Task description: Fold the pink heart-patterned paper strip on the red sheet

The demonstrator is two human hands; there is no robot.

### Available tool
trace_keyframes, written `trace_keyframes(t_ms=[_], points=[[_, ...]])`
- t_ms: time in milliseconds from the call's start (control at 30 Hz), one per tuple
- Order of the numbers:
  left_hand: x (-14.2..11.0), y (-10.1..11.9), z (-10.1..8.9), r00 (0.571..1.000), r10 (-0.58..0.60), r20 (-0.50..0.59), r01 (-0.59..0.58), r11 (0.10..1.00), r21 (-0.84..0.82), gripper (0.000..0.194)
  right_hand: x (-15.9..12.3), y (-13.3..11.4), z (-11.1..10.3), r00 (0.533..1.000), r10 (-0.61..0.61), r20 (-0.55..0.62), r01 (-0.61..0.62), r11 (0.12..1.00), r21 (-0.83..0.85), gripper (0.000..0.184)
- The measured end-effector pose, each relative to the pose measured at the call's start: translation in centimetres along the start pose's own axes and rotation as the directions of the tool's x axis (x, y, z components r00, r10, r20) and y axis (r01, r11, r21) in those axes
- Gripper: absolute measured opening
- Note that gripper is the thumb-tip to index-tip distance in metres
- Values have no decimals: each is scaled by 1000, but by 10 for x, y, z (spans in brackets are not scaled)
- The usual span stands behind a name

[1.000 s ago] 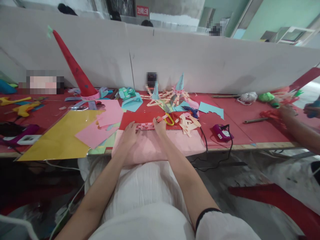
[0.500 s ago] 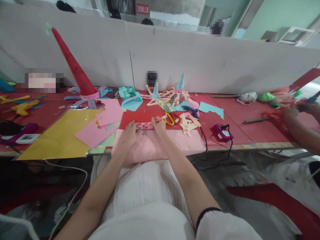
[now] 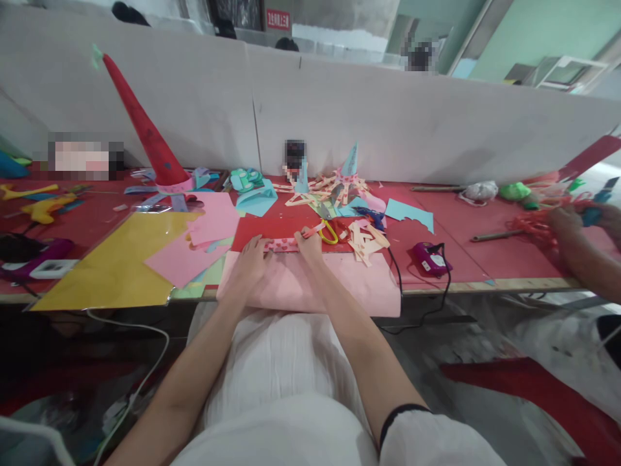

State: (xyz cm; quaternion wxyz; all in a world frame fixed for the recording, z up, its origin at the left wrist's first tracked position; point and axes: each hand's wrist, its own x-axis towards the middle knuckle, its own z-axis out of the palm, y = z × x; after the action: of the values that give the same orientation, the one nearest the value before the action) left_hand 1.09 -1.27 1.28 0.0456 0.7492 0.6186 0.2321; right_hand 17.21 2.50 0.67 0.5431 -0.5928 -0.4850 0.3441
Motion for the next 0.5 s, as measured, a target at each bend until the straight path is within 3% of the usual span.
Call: trace_keyframes(t_ms=[500], points=[[0, 2, -3, 1000, -9, 0, 9, 1000, -15, 29, 1, -2, -3, 997, -32, -68, 30, 999, -37, 21]])
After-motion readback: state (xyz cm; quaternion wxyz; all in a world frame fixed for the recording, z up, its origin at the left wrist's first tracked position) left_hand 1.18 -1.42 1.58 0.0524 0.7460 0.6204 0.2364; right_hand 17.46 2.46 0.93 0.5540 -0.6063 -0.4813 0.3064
